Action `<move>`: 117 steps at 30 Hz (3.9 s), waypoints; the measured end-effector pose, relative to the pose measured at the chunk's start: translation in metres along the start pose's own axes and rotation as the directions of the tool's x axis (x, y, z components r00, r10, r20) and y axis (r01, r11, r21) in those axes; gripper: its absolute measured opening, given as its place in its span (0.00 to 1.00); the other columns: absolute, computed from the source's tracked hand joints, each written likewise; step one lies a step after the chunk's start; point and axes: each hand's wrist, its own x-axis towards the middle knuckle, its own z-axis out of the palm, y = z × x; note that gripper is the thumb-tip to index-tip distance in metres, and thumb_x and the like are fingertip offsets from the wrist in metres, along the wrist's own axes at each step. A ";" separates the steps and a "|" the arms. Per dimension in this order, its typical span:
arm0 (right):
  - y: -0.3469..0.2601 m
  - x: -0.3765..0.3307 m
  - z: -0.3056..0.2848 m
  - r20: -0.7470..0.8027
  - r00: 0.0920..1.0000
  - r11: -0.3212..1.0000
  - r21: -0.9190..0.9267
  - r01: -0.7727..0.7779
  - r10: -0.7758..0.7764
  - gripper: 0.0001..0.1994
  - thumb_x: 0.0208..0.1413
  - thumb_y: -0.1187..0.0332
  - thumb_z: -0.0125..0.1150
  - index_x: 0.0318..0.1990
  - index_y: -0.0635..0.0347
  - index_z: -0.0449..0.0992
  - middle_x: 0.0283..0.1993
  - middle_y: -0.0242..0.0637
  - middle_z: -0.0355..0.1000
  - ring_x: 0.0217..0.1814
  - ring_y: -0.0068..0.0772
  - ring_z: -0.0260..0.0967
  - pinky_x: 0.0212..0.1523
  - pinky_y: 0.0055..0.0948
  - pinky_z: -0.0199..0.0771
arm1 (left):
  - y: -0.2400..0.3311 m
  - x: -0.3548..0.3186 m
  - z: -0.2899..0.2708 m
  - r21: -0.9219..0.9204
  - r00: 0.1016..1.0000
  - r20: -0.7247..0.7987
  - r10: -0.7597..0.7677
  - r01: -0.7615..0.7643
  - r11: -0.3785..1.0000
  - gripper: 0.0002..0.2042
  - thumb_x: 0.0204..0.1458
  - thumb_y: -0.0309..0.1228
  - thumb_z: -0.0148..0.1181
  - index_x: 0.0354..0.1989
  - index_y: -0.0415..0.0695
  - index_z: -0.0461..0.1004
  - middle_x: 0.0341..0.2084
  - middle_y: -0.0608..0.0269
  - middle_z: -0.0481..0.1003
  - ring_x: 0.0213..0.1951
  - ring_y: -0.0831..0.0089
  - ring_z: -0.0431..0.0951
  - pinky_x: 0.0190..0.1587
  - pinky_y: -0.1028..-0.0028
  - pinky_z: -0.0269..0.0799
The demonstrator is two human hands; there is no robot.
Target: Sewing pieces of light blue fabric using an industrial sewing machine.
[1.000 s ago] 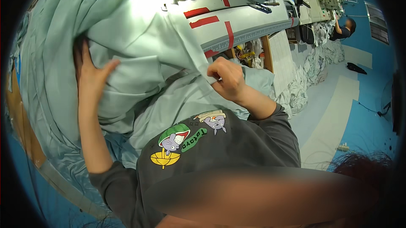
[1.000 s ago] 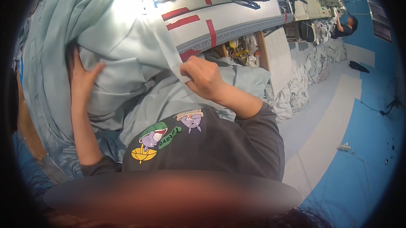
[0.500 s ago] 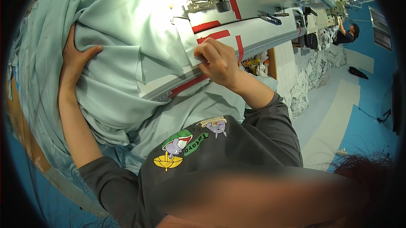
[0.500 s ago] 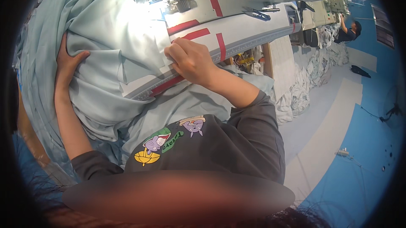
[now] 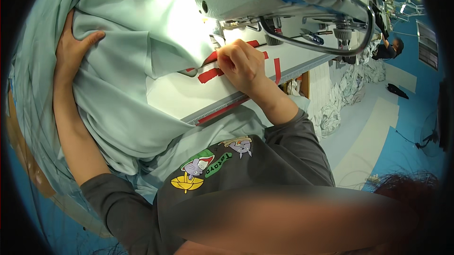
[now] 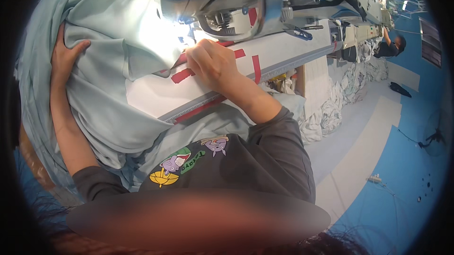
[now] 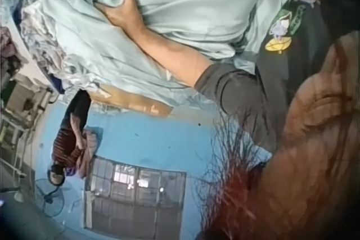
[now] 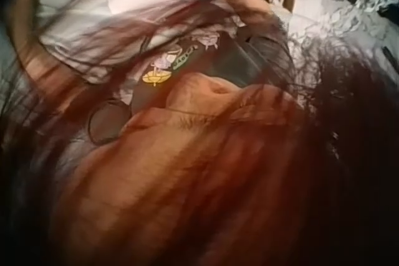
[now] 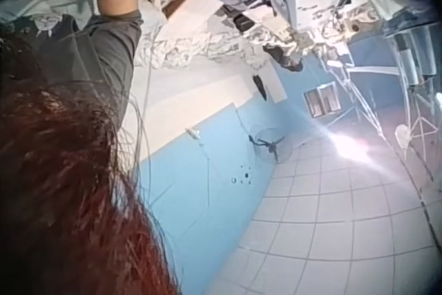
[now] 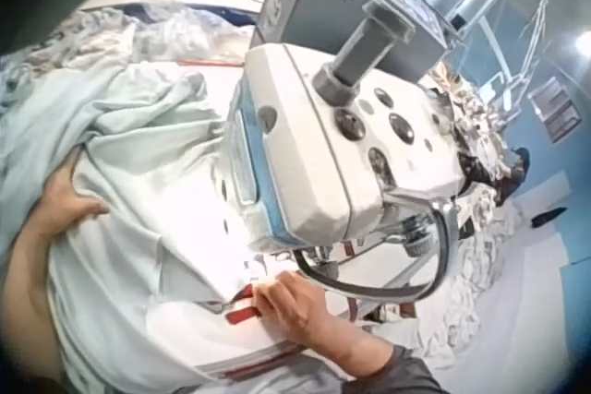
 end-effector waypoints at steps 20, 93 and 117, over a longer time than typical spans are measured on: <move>0.012 0.004 -0.001 -0.040 0.974 0.970 -0.090 -0.225 0.223 0.10 0.52 0.81 0.55 0.40 0.59 0.75 0.34 0.38 0.76 0.34 0.39 0.74 0.35 0.31 0.72 | 0.067 0.016 -0.032 -0.123 0.945 -0.080 0.317 -0.325 0.938 0.28 0.49 0.30 0.61 0.58 0.35 0.62 0.56 0.45 0.67 0.60 0.51 0.64 0.62 0.62 0.58; -0.024 -0.063 -0.033 0.293 0.956 1.000 0.021 -0.018 0.011 0.29 0.42 0.67 0.68 0.57 0.56 0.68 0.59 0.34 0.64 0.61 0.37 0.62 0.60 0.41 0.64 | 0.115 0.028 0.044 -0.177 0.920 -0.020 0.390 -0.388 0.905 0.36 0.47 0.50 0.64 0.62 0.47 0.60 0.64 0.50 0.56 0.65 0.47 0.53 0.62 0.48 0.51; -0.024 -0.065 -0.029 0.397 0.904 0.987 -0.037 -0.154 0.156 0.32 0.54 0.53 0.55 0.62 0.62 0.61 0.69 0.40 0.54 0.72 0.40 0.48 0.70 0.44 0.44 | 0.214 -0.094 -0.005 -0.197 0.759 0.336 0.557 -0.522 0.830 0.43 0.45 0.52 0.60 0.67 0.40 0.52 0.67 0.52 0.52 0.69 0.58 0.48 0.68 0.52 0.41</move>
